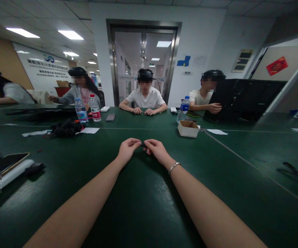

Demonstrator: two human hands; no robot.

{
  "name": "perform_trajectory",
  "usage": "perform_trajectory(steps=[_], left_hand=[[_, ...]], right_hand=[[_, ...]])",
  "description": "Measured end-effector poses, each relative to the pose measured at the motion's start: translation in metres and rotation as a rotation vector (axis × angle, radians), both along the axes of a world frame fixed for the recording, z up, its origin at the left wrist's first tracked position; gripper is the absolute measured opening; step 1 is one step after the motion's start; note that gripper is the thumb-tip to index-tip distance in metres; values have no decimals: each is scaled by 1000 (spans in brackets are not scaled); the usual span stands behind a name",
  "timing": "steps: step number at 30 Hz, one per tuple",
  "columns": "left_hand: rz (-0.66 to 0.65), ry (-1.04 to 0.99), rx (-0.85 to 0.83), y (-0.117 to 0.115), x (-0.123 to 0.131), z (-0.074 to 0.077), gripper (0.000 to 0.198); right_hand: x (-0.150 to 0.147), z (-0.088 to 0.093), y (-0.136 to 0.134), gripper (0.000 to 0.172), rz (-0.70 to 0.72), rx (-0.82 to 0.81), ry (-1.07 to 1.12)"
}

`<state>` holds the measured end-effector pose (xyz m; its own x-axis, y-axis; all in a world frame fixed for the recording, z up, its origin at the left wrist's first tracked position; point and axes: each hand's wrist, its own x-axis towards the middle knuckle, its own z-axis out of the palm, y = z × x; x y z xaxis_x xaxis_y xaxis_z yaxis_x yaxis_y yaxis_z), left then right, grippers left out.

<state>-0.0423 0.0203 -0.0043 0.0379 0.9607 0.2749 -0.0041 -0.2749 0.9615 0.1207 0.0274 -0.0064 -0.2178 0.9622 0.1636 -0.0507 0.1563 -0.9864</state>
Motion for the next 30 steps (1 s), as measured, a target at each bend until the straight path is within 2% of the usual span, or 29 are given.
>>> perform_trajectory(steps=[6, 13, 30], left_hand=[[32, -37, -58, 1, 0, -3, 39], [58, -58, -87, 2, 1, -4, 41], [3, 6, 61, -3, -1, 0, 33]], right_hand=[[-1, -1, 0, 38, -13, 20, 7], [-1, 0, -2, 37, 12, 50, 25], [0, 3, -2, 41, -6, -21, 17]])
